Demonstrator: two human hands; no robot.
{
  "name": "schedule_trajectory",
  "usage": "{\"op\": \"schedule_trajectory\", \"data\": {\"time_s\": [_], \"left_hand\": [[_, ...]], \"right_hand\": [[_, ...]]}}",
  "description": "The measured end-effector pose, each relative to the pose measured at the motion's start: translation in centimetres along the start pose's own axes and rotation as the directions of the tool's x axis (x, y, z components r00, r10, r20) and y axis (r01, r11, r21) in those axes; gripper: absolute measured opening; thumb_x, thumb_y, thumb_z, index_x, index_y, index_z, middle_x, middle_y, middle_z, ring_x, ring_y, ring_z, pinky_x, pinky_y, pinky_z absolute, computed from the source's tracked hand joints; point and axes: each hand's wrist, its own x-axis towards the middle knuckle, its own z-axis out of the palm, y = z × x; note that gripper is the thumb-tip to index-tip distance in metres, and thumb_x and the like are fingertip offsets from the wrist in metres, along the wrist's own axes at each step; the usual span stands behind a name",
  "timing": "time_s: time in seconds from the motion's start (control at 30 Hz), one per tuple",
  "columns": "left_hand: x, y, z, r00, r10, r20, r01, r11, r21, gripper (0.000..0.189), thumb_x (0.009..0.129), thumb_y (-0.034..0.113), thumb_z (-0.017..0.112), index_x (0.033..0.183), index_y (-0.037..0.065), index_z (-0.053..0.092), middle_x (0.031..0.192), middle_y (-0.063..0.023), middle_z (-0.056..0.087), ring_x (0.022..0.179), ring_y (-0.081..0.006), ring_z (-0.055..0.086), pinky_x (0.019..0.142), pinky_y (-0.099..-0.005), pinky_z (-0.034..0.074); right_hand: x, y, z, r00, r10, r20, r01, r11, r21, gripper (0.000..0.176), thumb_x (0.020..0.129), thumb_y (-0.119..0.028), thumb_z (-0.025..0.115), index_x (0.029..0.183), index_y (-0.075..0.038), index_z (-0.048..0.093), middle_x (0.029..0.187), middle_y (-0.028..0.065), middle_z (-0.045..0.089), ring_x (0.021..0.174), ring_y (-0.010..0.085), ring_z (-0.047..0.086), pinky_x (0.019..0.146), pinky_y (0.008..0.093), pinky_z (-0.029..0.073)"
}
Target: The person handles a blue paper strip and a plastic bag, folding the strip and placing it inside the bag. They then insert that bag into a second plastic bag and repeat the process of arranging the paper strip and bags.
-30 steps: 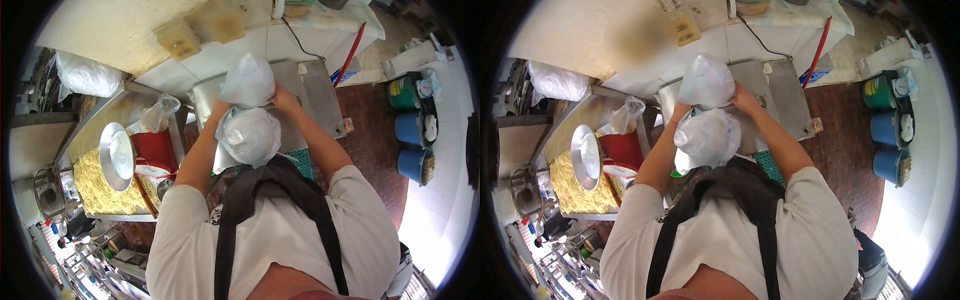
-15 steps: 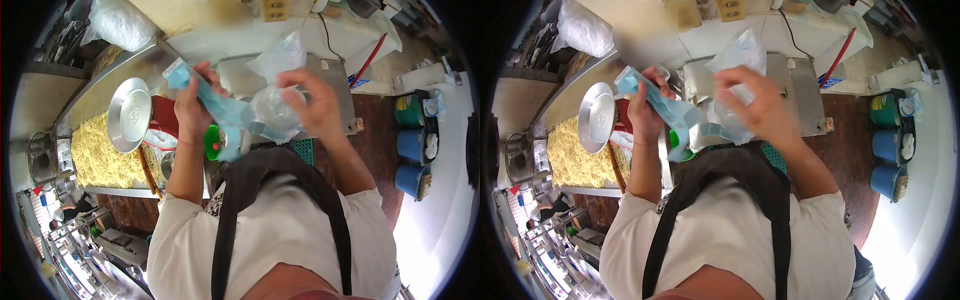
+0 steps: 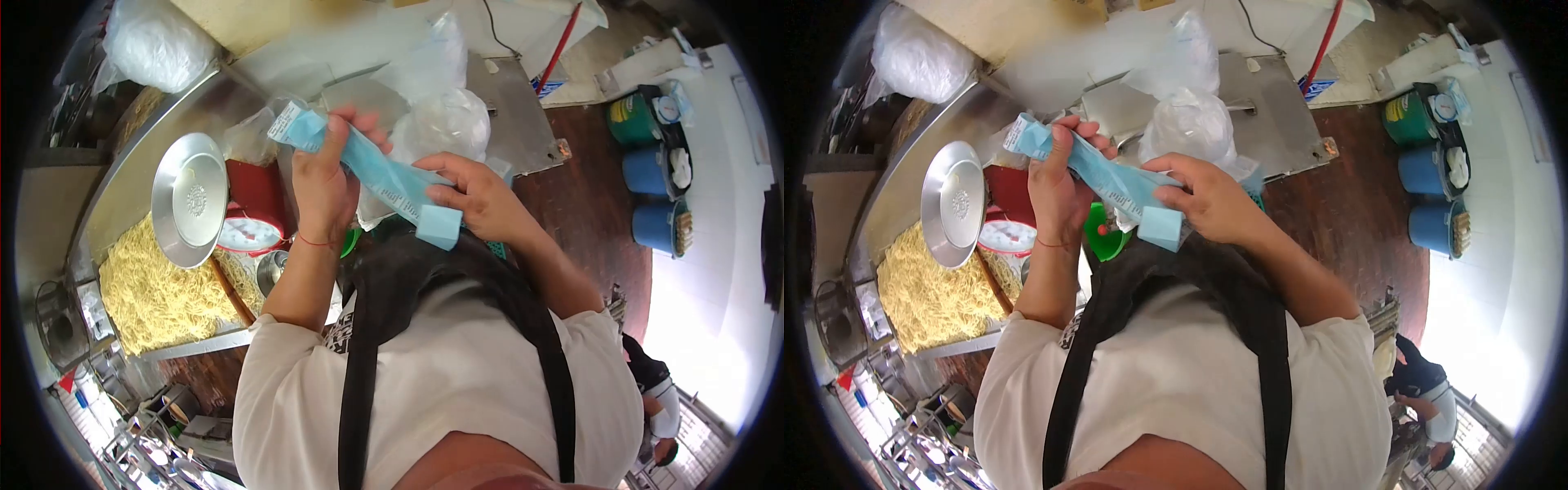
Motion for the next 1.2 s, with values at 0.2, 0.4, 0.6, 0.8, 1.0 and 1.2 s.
{"op": "schedule_trajectory", "data": {"time_s": [0.2,0.4,0.6,0.8,1.0,1.2], "left_hand": [[-0.9,-0.8,1.1,0.992,0.101,0.078,-0.113,0.98,0.165,0.029,0.099,0.026,0.059,0.107,-0.002,0.059,0.088,-0.0139,0.067,0.077,-0.0247,0.068,0.067,-0.0412,0.06],[-2.5,-0.7,4.4,0.972,0.227,-0.066,-0.23,0.973,-0.028,0.037,0.104,0.039,0.05,0.099,0.003,0.054,0.083,-0.0078,0.053,0.075,-0.0209,0.057,0.067,-0.0394,0.056],[-2.5,-3.2,5.3,0.895,0.424,-0.135,-0.385,0.89,0.245,0.039,0.104,0.04,0.049,0.095,0.002,0.058,0.084,-0.0069,0.058,0.071,-0.0165,0.058,0.063,-0.0345,0.054],[-4.8,-5.3,9.7,0.944,0.306,-0.122,-0.269,0.93,0.25,0.034,0.1,0.033,0.059,0.103,0.0,0.058,0.084,-0.0062,0.06,0.064,-0.0146,0.057,0.056,-0.0319,0.05],[-5.2,-7.2,10.4,0.914,0.376,0.152,-0.405,0.87,0.283,0.033,0.092,0.02,0.07,0.112,-0.001,0.053,0.082,-0.0063,0.059,0.067,-0.0156,0.058,0.061,-0.0302,0.05],[-6.3,-6.6,11.5,0.94,0.334,0.061,-0.339,0.934,0.111,0.034,0.088,0.007,0.068,0.115,0.0,0.048,0.079,-0.0051,0.056,0.066,-0.0145,0.055,0.062,-0.0292,0.046]], "right_hand": [[-2.8,-1.1,0.6,0.959,-0.244,-0.143,0.199,0.943,-0.267,0.063,0.089,-0.022,0.071,0.141,-0.005,0.042,0.113,0.0143,0.058,0.095,0.0227,0.062,0.085,0.034,0.05],[-3.0,0.2,0.4,0.962,-0.252,-0.107,0.172,0.86,-0.48,0.068,0.085,-0.013,0.07,0.145,-0.006,0.039,0.12,0.0178,0.053,0.098,0.0251,0.061,0.087,0.0344,0.05],[-5.1,0.4,-6.4,0.989,-0.109,-0.097,0.111,0.994,0.011,0.035,0.092,-0.007,0.058,0.126,-0.004,0.06,0.1,0.01,0.063,0.085,0.017,0.063,0.079,0.0303,0.051],[-6.1,2.2,-11.0,0.952,-0.158,-0.263,0.192,0.975,0.108,0.022,0.096,-0.01,0.053,0.113,-0.001,0.063,0.094,0.0056,0.063,0.083,0.0129,0.063,0.078,0.027,0.052],[-6.4,4.2,-13.9,0.926,-0.197,-0.322,0.322,0.856,0.404,0.023,0.097,-0.008,0.051,0.118,0.0,0.056,0.106,0.0121,0.064,0.097,0.0216,0.065,0.086,0.0363,0.053],[-6.9,4.3,-13.4,0.928,-0.122,-0.352,0.342,0.656,0.672,0.038,0.096,-0.003,0.048,0.134,-0.002,0.044,0.111,0.0154,0.062,0.1,0.0286,0.064,0.095,0.0431,0.049]]}}
